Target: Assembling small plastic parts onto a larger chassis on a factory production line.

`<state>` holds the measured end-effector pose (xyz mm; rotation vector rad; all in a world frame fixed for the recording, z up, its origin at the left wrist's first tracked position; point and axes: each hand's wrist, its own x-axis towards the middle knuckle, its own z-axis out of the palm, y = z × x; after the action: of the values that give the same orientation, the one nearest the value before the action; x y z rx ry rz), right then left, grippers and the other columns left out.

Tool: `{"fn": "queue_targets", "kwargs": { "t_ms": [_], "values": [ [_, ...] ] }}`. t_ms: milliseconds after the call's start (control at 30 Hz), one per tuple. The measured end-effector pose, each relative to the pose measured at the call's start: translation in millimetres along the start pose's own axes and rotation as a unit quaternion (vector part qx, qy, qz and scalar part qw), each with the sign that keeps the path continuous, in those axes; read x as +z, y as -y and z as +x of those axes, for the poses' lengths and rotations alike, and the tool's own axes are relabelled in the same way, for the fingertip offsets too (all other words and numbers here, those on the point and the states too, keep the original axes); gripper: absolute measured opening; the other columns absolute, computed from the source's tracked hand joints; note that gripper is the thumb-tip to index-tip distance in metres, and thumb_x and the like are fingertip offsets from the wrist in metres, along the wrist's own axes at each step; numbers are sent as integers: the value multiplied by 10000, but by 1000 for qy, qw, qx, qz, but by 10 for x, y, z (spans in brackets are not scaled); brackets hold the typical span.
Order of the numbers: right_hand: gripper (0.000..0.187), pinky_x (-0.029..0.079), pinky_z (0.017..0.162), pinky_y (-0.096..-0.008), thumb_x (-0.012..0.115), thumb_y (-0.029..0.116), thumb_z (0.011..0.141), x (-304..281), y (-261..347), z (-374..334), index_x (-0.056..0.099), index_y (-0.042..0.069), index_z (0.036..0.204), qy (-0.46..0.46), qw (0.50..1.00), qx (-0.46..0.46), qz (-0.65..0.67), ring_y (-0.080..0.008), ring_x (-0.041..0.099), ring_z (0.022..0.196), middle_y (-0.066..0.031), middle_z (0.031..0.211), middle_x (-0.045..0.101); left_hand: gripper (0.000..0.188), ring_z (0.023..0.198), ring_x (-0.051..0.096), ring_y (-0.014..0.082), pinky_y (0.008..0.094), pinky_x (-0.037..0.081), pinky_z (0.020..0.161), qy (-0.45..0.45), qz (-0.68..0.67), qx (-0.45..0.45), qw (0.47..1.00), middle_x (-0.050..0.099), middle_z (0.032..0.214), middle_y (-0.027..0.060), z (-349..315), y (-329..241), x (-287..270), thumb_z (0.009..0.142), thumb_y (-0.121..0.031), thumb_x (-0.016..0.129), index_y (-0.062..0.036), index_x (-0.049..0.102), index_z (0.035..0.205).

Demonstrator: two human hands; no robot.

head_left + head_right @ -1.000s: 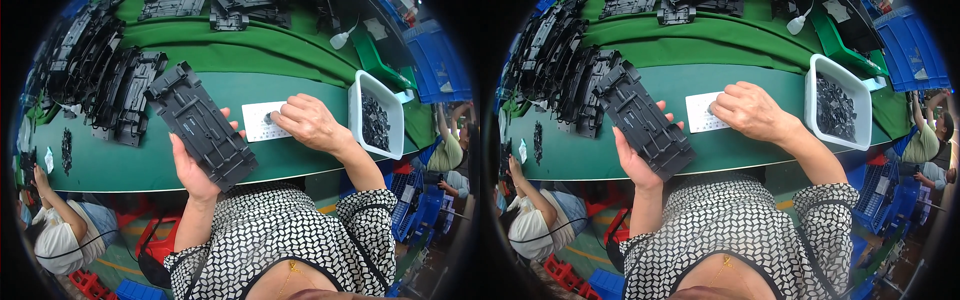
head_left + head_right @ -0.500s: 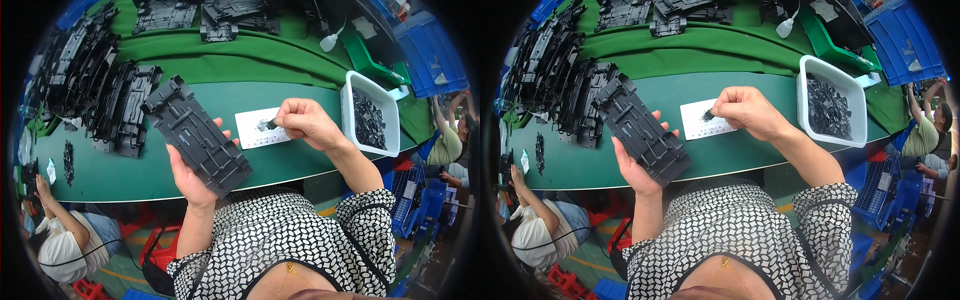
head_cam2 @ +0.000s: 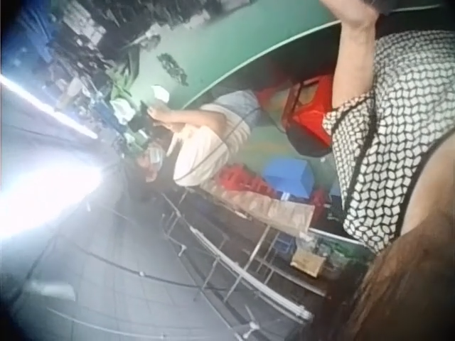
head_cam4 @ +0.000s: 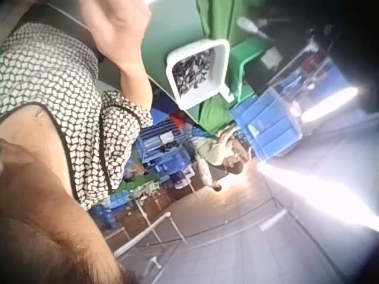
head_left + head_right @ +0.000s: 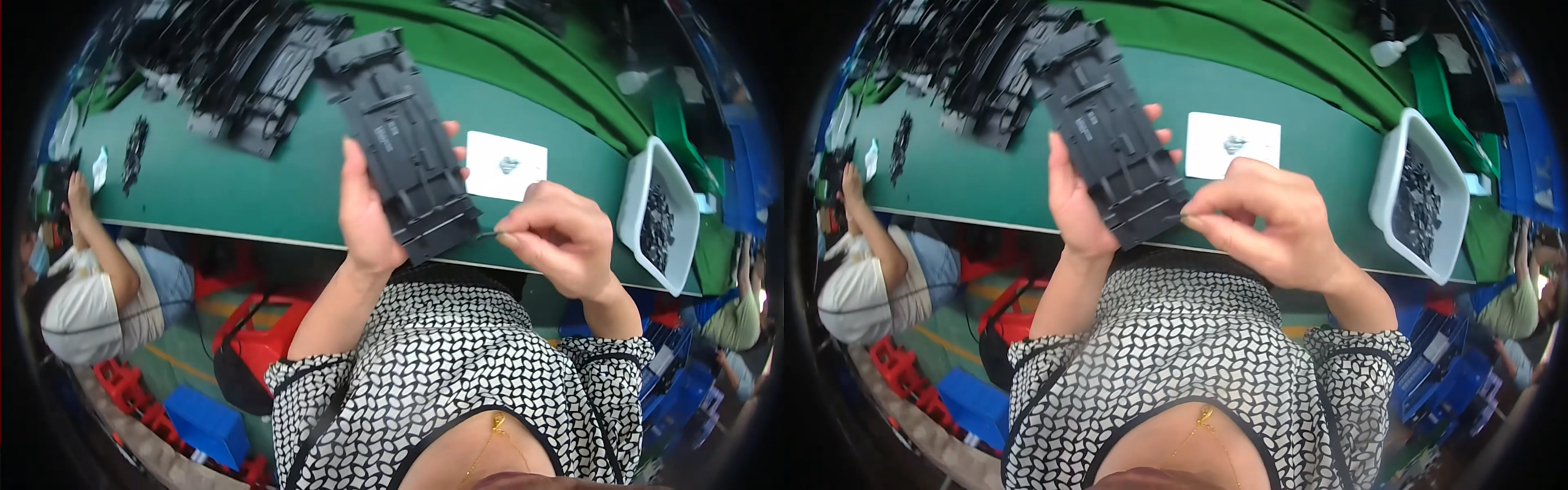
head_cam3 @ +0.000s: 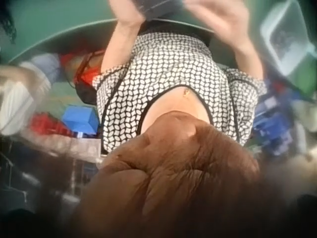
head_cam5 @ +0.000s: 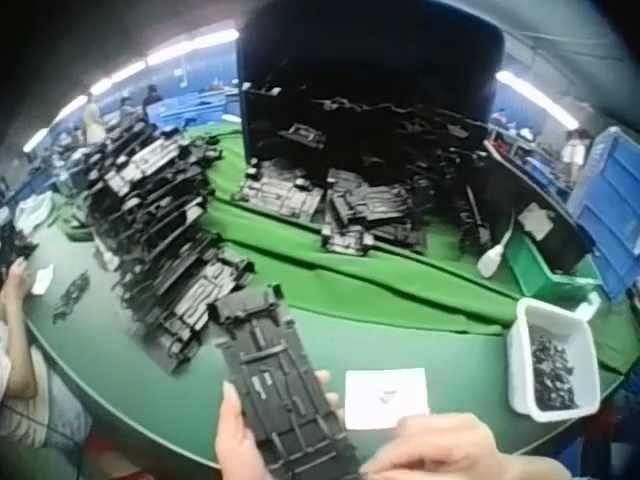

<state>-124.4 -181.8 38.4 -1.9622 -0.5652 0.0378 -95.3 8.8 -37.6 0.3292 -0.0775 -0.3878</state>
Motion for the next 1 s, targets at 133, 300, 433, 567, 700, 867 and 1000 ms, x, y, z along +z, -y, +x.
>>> {"fn": "queue_targets", "kwargs": {
  "t_ms": [133,300,433,567,700,867,1000],
  "values": [
    [274,347,480,-282,722,-74,613,204,-39,100,663,6,868,15,981,-172,-87,-168,454,536,-29,622,487,713,1093,547,290,442,473,939,-55,68,12,996,476,1290,217,7,-5,80,957,-546,149,19,389,1319],
    [351,320,454,-284,736,-23,556,343,-103,120,671,13,899,39,947,-277,-155,-163,437,521,-3,616,448,680,1095,541,231,360,474,922,-37,67,17,997,507,1255,169,-36,-21,96,968,-537,178,6,403,1309],
    [414,289,446,-258,611,98,491,417,-178,122,658,-7,889,25,899,-366,-241,-114,400,505,30,596,415,638,1088,538,220,354,465,928,-14,64,20,998,503,1253,167,-43,-14,66,977,-515,195,-9,383,1318],
    [389,284,446,-256,621,93,502,431,-171,119,661,-5,876,36,895,-365,-254,-110,388,511,33,592,393,628,1099,529,214,350,463,928,-4,48,14,999,492,1263,163,-38,-4,63,981,-505,199,-7,376,1319],
    [368,281,447,-254,632,91,519,414,-166,122,662,-2,873,43,895,-360,-261,-108,378,517,36,593,380,630,1096,529,213,349,464,926,-1,52,13,999,493,1259,162,-34,1,72,980,-506,207,-2,374,1318],
    [353,278,447,-254,640,86,527,419,-190,113,662,1,869,42,894,-363,-261,-109,377,521,37,597,380,631,1089,532,206,342,466,922,0,61,15,998,492,1261,161,-35,6,68,980,-507,213,2,373,1317],
    [345,276,447,-254,645,80,530,424,-185,119,661,3,867,43,895,-361,-260,-109,376,522,38,598,378,631,1086,533,199,337,465,923,-5,57,11,998,489,1268,161,-42,7,78,980,-506,213,0,368,1324]
  ]
}}
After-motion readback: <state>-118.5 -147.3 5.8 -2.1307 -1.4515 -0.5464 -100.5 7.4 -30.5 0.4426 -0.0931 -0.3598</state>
